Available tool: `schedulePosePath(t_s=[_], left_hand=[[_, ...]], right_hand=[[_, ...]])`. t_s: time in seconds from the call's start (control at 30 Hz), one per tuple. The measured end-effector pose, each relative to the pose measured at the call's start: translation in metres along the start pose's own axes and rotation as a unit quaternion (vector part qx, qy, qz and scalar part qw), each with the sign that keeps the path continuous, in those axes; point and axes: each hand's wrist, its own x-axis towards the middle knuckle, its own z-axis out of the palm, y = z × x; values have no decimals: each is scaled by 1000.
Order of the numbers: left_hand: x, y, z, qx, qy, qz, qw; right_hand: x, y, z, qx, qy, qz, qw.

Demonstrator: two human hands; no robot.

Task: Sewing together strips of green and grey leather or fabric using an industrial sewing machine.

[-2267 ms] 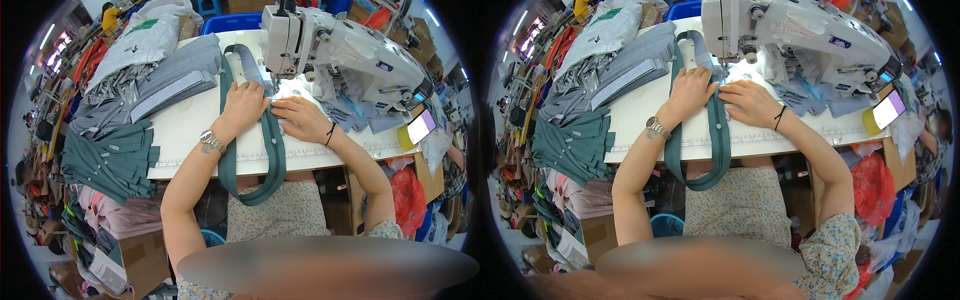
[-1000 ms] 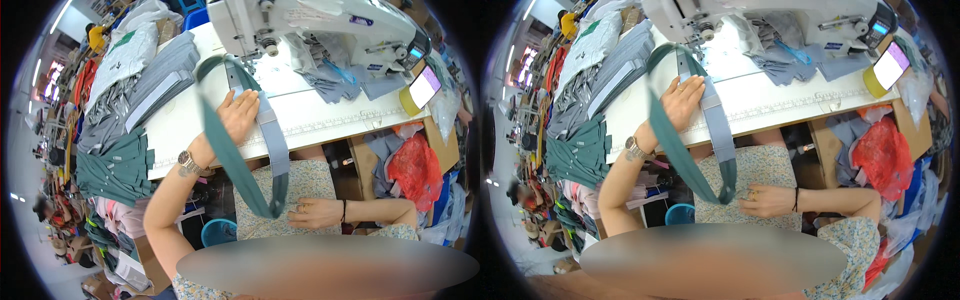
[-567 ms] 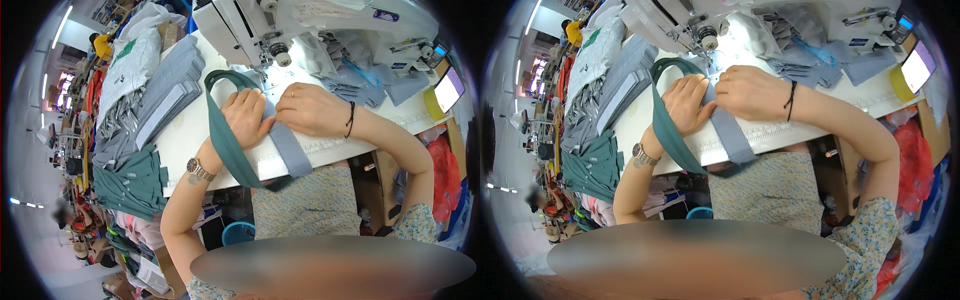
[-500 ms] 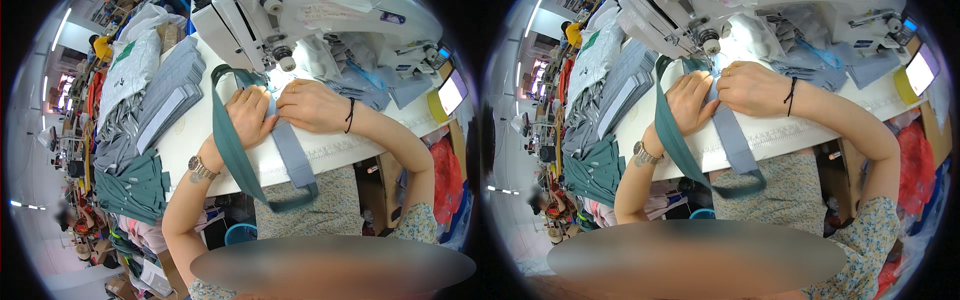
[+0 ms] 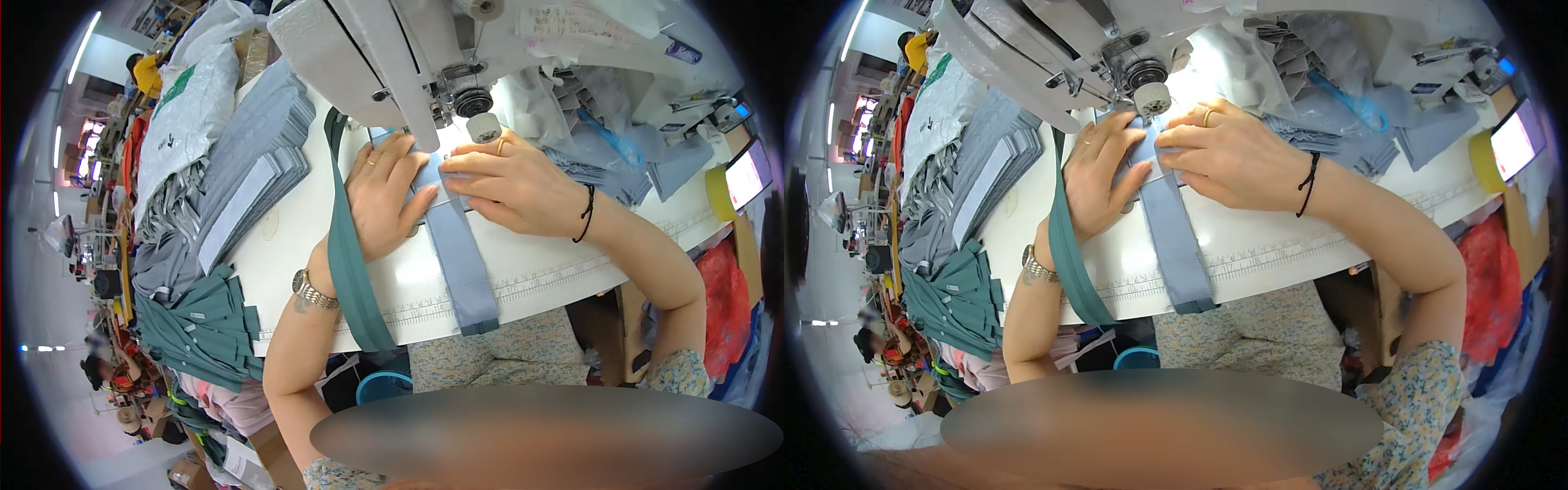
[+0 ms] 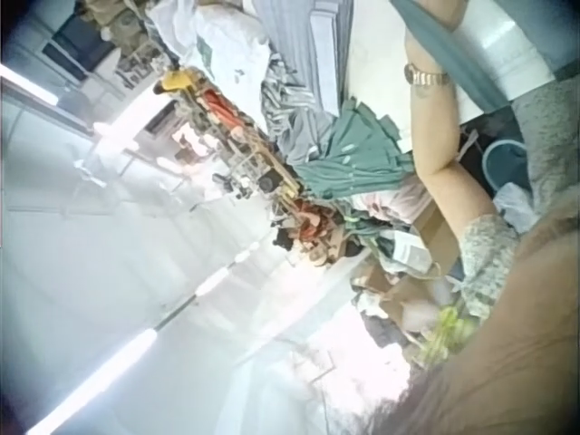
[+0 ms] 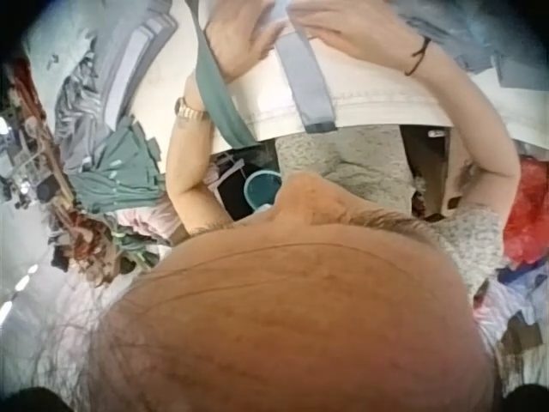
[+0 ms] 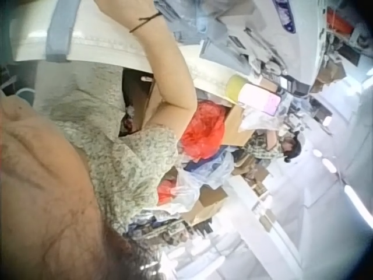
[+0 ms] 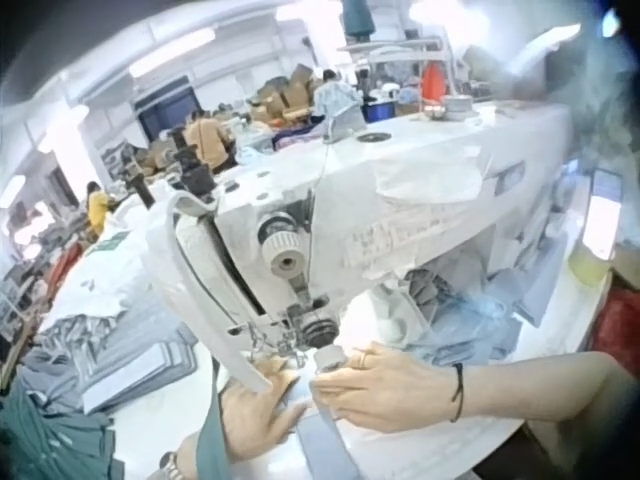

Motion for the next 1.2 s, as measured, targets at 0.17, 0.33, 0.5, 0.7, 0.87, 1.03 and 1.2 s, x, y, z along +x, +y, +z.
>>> schedulePosePath(t_s=[0.17, 0.33, 0.5, 0.7, 0.87, 1.03, 1.2], left_hand=[[-6, 11, -5, -66, 21, 68, 995], [-7, 6, -7, -29, -5, 37, 999], [-3, -5, -2, -26, -7, 15, 1000], [-1, -10, 8, 33, -14, -53, 998], [-5, -10, 6, 0, 33, -40, 999], [-7, 8, -6, -93, 45, 53, 993], [-9, 3, -8, -61, 8, 45, 997]], right_hand=[[0, -4, -5, -37, -45, 68, 996], [2, -8, 0, -98, -47, 84, 991], [2, -11, -3, -108, -36, 16, 993], [0, -25, 3, -16, -17, -58, 998], [2, -17, 3, -33, -25, -8, 999], [3, -16, 2, -41, -27, 55, 997], [6, -21, 3, -104, -10, 63, 993]])
